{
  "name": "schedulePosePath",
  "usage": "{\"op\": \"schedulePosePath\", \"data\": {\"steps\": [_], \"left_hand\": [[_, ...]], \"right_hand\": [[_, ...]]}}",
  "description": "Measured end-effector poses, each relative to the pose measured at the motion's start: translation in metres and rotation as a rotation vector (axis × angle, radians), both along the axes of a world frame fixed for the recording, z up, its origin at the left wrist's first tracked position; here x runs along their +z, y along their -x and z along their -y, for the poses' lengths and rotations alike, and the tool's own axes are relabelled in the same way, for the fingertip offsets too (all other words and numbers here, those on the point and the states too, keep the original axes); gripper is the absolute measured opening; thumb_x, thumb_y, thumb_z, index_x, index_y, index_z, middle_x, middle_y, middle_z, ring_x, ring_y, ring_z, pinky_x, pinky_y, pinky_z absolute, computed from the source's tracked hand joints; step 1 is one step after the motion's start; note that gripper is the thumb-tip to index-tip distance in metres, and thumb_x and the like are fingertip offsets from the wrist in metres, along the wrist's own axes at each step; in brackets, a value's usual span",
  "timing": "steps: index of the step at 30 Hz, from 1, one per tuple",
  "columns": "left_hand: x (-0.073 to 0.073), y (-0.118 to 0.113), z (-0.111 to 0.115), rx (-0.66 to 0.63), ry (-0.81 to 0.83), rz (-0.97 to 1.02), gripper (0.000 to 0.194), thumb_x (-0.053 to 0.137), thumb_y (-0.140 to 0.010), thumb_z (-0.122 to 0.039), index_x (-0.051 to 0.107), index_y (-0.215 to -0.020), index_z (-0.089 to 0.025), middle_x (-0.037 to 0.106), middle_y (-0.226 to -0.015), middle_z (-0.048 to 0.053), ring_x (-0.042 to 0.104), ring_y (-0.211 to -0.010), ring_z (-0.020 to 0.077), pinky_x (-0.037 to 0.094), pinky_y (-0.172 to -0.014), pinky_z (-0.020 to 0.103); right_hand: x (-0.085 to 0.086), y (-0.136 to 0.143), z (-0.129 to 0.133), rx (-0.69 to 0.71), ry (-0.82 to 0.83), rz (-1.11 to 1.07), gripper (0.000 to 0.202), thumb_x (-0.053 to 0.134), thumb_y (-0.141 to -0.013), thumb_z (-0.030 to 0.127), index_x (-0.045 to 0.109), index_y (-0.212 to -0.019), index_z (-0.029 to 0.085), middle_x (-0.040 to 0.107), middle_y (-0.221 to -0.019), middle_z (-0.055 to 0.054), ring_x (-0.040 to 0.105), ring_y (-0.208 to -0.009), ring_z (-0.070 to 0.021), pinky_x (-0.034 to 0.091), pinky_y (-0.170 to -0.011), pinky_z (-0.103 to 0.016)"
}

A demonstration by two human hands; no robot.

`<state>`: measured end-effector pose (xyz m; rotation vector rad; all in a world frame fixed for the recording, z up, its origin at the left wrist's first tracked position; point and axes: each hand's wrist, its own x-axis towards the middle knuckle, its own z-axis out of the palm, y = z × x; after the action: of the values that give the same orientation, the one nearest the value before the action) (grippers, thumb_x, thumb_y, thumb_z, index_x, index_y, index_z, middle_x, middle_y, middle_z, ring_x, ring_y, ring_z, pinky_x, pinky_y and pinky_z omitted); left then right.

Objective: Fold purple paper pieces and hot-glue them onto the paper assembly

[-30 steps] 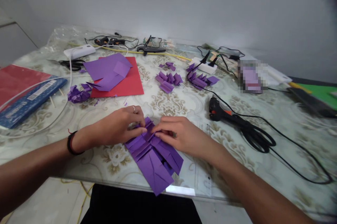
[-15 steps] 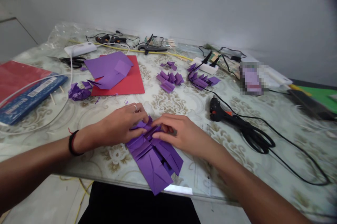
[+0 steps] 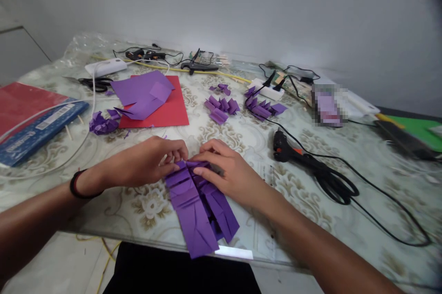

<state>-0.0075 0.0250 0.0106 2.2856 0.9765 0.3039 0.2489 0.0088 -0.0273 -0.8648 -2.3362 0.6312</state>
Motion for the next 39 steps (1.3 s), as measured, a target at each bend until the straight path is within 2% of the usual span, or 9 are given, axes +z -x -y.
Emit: {"op": "schedulePosePath", "data": {"steps": [4, 8, 11, 14, 18, 26, 32, 39], "left_hand": [[-0.006, 0.002, -0.006, 0.096, -0.116, 0.031, 0.018, 0.062, -0.099, -0.021, 0.073, -0.114, -0.02, 0.07, -0.077, -0.002, 0.063, -0.067, 0.0131, 0.044, -0.067, 0.024], [-0.009, 0.003, -0.01, 0.078, -0.138, 0.025, 0.02, 0.06, -0.1, -0.021, 0.075, -0.114, -0.02, 0.073, -0.08, -0.001, 0.066, -0.071, 0.0144, 0.045, -0.07, 0.026], [-0.008, 0.004, -0.012, 0.089, -0.141, 0.02, 0.02, 0.057, -0.101, -0.023, 0.075, -0.11, -0.019, 0.075, -0.087, 0.002, 0.068, -0.075, 0.0163, 0.047, -0.072, 0.027], [-0.005, 0.008, -0.015, 0.097, -0.124, 0.044, 0.019, 0.056, -0.101, -0.027, 0.073, -0.104, -0.019, 0.076, -0.09, 0.003, 0.07, -0.079, 0.0174, 0.051, -0.074, 0.028], [-0.003, 0.019, -0.024, 0.104, -0.086, 0.085, 0.016, 0.059, -0.099, -0.029, 0.071, -0.096, -0.019, 0.077, -0.089, 0.002, 0.073, -0.081, 0.017, 0.054, -0.075, 0.027], [-0.006, 0.032, -0.041, 0.162, 0.057, 0.081, 0.018, 0.061, -0.093, -0.035, 0.068, -0.094, -0.019, 0.08, -0.09, 0.004, 0.077, -0.084, 0.021, 0.058, -0.074, 0.028], [-0.005, 0.033, -0.042, 0.173, 0.106, 0.083, 0.017, 0.061, -0.092, -0.035, 0.069, -0.094, -0.02, 0.08, -0.09, 0.004, 0.077, -0.086, 0.021, 0.059, -0.076, 0.028], [-0.004, 0.023, -0.034, 0.194, 0.106, 0.171, 0.023, 0.068, -0.093, -0.042, 0.072, -0.093, -0.019, 0.076, -0.086, 0.002, 0.073, -0.077, 0.0168, 0.057, -0.07, 0.024]], "right_hand": [[-0.006, 0.0, -0.007, 0.044, -0.088, 0.01, 0.019, 0.074, -0.1, 0.03, 0.078, -0.11, 0.015, 0.073, -0.1, -0.01, 0.067, -0.096, -0.0247, 0.056, -0.088, -0.039], [-0.008, -0.003, -0.01, 0.034, -0.165, 0.062, 0.015, 0.064, -0.105, 0.017, 0.078, -0.108, 0.015, 0.076, -0.098, -0.01, 0.069, -0.093, -0.0238, 0.057, -0.084, -0.036], [-0.003, -0.007, -0.01, 0.005, -0.2, 0.061, 0.015, 0.061, -0.104, 0.012, 0.076, -0.103, 0.015, 0.076, -0.096, -0.009, 0.069, -0.091, -0.023, 0.056, -0.083, -0.035], [0.006, -0.015, -0.009, -0.074, -0.163, 0.041, 0.01, 0.064, -0.101, 0.012, 0.073, -0.1, 0.016, 0.074, -0.094, -0.008, 0.068, -0.087, -0.0211, 0.054, -0.081, -0.033], [0.017, -0.03, -0.012, -0.171, -0.036, 0.046, 0.008, 0.067, -0.096, 0.011, 0.069, -0.093, 0.018, 0.072, -0.088, -0.003, 0.065, -0.075, -0.0164, 0.051, -0.075, -0.029], [0.022, -0.045, -0.02, -0.229, 0.163, 0.064, 0.008, 0.064, -0.092, 0.016, 0.067, -0.086, 0.021, 0.072, -0.081, 0.001, 0.067, -0.072, -0.015, 0.049, -0.071, -0.026], [0.023, -0.046, -0.019, -0.23, 0.166, 0.062, 0.007, 0.065, -0.091, 0.017, 0.067, -0.086, 0.021, 0.073, -0.081, 0.0, 0.067, -0.073, -0.0154, 0.05, -0.072, -0.027], [0.02, -0.037, -0.015, -0.192, 0.088, -0.013, 0.007, 0.069, -0.094, 0.015, 0.071, -0.089, 0.019, 0.075, -0.086, -0.001, 0.067, -0.075, -0.0148, 0.052, -0.075, -0.027]]}}
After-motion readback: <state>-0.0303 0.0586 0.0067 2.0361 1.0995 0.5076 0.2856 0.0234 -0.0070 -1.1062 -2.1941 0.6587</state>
